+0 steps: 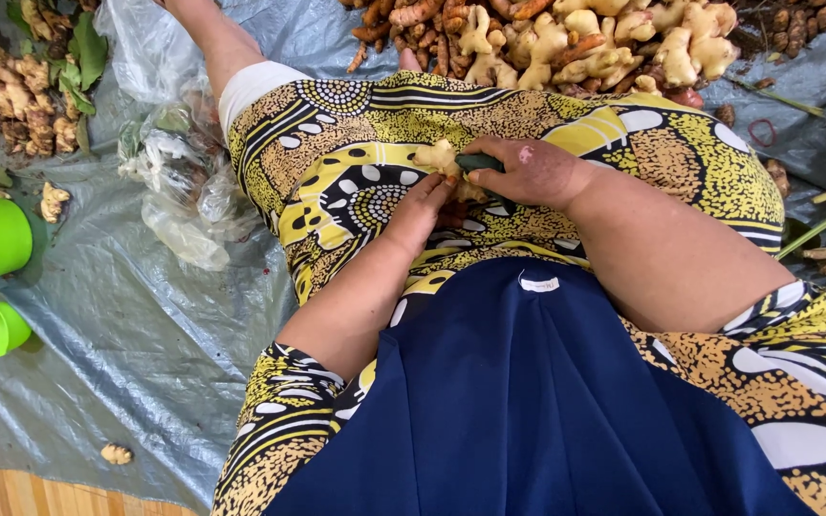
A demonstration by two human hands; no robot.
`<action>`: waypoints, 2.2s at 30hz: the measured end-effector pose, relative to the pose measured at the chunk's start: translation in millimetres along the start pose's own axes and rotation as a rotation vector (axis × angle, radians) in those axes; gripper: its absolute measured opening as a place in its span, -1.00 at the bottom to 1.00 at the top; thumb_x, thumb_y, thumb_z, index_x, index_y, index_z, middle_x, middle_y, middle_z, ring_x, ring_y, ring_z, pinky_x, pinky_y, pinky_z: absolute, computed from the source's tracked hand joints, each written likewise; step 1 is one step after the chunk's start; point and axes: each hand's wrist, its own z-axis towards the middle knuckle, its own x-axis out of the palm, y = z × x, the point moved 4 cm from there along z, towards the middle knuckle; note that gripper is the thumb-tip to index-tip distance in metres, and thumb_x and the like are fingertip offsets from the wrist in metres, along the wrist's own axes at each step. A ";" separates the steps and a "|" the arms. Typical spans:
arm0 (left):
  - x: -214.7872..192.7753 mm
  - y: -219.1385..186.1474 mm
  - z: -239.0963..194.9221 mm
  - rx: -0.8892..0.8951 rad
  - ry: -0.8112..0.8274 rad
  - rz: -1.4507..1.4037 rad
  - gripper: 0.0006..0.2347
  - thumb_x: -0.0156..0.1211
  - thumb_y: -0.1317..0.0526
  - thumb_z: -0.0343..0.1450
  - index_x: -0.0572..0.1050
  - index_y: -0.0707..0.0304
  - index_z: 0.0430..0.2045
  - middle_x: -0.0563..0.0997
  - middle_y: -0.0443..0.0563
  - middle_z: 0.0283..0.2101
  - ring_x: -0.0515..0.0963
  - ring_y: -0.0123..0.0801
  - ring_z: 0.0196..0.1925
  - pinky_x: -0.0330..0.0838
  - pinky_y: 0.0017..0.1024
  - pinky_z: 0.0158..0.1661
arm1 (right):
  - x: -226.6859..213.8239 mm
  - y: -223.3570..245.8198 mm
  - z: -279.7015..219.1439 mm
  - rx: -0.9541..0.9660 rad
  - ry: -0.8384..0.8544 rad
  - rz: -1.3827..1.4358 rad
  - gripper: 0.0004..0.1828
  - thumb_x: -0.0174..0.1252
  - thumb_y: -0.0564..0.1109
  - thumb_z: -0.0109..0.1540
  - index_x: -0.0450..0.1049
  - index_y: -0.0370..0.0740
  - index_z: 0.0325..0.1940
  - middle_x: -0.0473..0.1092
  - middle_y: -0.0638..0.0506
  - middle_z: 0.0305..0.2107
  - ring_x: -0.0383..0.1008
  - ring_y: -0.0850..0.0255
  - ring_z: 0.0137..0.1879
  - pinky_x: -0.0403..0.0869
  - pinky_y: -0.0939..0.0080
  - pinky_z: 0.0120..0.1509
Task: The person sits on a plastic sheet on the floor and peels ginger using a small knife. They hold the ginger in one hand and scrape the skin off with the knife in the other, discarding the peels onto the sheet.
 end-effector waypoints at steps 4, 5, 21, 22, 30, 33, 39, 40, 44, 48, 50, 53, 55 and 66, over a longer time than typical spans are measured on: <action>1.5 0.0 0.8 0.013 0.000 0.017 -0.74 0.20 0.05 0.52 0.57 0.27 -0.14 0.60 0.02 -0.29 0.50 -0.41 -0.16 0.47 -0.34 0.01 | 0.6 -3.3 0.3 0.021 0.004 -0.022 -0.45 0.09 0.25 0.29 0.38 0.12 0.34 0.44 -0.35 0.12 0.45 -0.37 0.18 0.42 -0.35 0.25; 2.8 -2.0 -0.2 0.026 -0.002 0.053 -0.75 0.18 0.06 0.52 0.57 0.27 -0.15 0.61 0.07 -0.30 0.53 -0.38 -0.15 0.47 -0.33 0.00 | 0.9 -4.7 1.5 0.018 0.006 -0.023 -0.45 0.10 0.25 0.29 0.38 0.13 0.34 0.42 -0.34 0.14 0.43 -0.37 0.19 0.41 -0.35 0.26; 3.5 -9.0 -2.7 -0.011 0.043 -0.043 -0.75 0.18 0.09 0.51 0.55 0.35 -0.22 0.58 0.08 -0.38 0.54 -0.38 -0.25 0.51 -0.40 -0.08 | 0.6 1.1 -1.2 -0.007 0.015 0.048 -0.45 0.06 0.23 0.32 0.37 0.06 0.36 0.44 -0.43 0.06 0.43 -0.46 0.16 0.38 -0.42 0.23; 5.9 -12.4 -5.6 -0.015 0.043 -0.043 -0.75 0.18 0.09 0.51 0.55 0.35 -0.22 0.58 0.08 -0.38 0.54 -0.38 -0.25 0.51 -0.40 -0.08 | 0.4 0.9 -1.1 -0.004 0.017 0.051 -0.45 0.06 0.23 0.32 0.37 0.06 0.36 0.44 -0.43 0.06 0.43 -0.46 0.16 0.38 -0.42 0.23; 3.7 -4.5 -0.5 -0.025 0.088 -0.039 -0.72 0.17 0.07 0.53 0.53 0.35 -0.11 0.61 0.07 -0.23 0.53 -0.39 -0.12 0.49 -0.30 0.04 | 2.2 -2.7 1.3 -0.004 0.033 0.014 -0.43 0.05 0.21 0.33 0.34 0.05 0.40 0.44 -0.42 0.04 0.43 -0.45 0.17 0.38 -0.45 0.23; 0.7 0.5 3.0 -0.040 0.096 -0.064 -0.72 0.19 0.06 0.52 0.54 0.33 -0.12 0.62 0.07 -0.25 0.55 -0.39 -0.17 0.57 -0.29 -0.05 | 0.2 3.9 1.2 -0.013 0.025 0.035 -0.46 0.05 0.17 0.35 0.35 0.02 0.39 0.44 -0.45 0.01 0.42 -0.49 0.15 0.37 -0.47 0.23; -3.4 18.5 16.7 -0.210 0.047 -0.085 -0.79 0.10 0.08 0.43 0.52 0.20 -0.24 0.63 0.09 -0.26 0.64 -0.22 -0.25 0.57 -0.33 -0.26 | 6.6 -13.2 10.3 -0.097 0.049 -0.133 -0.46 0.03 0.15 0.32 0.32 0.00 0.37 0.48 -0.02 0.10 0.50 -0.01 0.11 0.38 0.01 0.14; -3.1 18.2 16.5 -0.217 0.046 -0.086 -0.79 0.10 0.08 0.43 0.52 0.20 -0.24 0.63 0.09 -0.26 0.64 -0.22 -0.25 0.57 -0.33 -0.26 | 7.1 -14.1 10.1 -0.094 0.053 -0.129 -0.46 0.03 0.15 0.32 0.32 0.00 0.37 0.48 -0.02 0.10 0.50 -0.01 0.11 0.38 0.01 0.14; -3.2 19.0 17.0 -0.224 0.043 -0.083 -0.78 0.10 0.09 0.43 0.52 0.21 -0.22 0.62 0.08 -0.26 0.63 -0.23 -0.24 0.58 -0.33 -0.27 | 7.5 -14.2 10.1 -0.115 0.038 -0.135 -0.47 0.03 0.13 0.31 0.34 -0.01 0.35 0.48 -0.03 0.10 0.49 0.00 0.13 0.37 0.03 0.17; -2.5 21.6 18.0 -0.229 0.050 -0.141 -0.79 0.14 0.08 0.42 0.51 0.20 -0.21 0.63 0.07 -0.27 0.65 -0.21 -0.26 0.61 -0.30 -0.30 | 5.3 -11.5 8.2 -0.066 0.050 -0.140 -0.45 0.02 0.14 0.30 0.34 0.02 0.36 0.50 -0.03 0.04 0.51 -0.01 0.08 0.37 0.04 0.13; -2.4 21.2 17.8 -0.245 0.049 -0.135 -0.78 0.13 0.08 0.42 0.50 0.20 -0.20 0.63 0.08 -0.26 0.66 -0.19 -0.28 0.61 -0.29 -0.32 | 7.6 -15.7 10.2 -0.099 0.040 -0.131 -0.46 0.03 0.13 0.30 0.35 0.00 0.36 0.49 -0.02 0.06 0.51 0.01 0.10 0.37 0.06 0.15; -3.0 21.4 17.3 -0.271 0.041 -0.113 -0.76 0.12 0.06 0.42 0.50 0.19 -0.17 0.63 0.09 -0.25 0.67 -0.17 -0.29 0.61 -0.29 -0.34 | 7.2 -13.6 9.1 -0.103 0.037 -0.131 -0.47 0.03 0.13 0.31 0.35 0.00 0.35 0.49 -0.01 0.06 0.50 0.03 0.10 0.37 0.06 0.16; -3.1 20.1 17.4 -0.278 0.034 -0.097 -0.75 0.12 0.06 0.42 0.50 0.18 -0.16 0.64 0.10 -0.24 0.67 -0.17 -0.29 0.60 -0.29 -0.34 | 4.9 -10.4 8.0 -0.075 0.042 -0.142 -0.47 0.03 0.15 0.31 0.35 0.03 0.35 0.50 -0.01 0.06 0.50 0.02 0.10 0.37 0.04 0.14; -3.2 18.6 17.2 -0.264 0.039 -0.108 -0.77 0.09 0.09 0.44 0.50 0.22 -0.18 0.61 0.09 -0.26 0.64 -0.19 -0.25 0.62 -0.28 -0.28 | 1.4 -3.9 6.0 -0.025 0.084 -0.123 -0.45 0.01 0.16 0.31 0.33 0.01 0.37 0.50 -0.01 0.04 0.51 0.01 0.08 0.38 0.04 0.11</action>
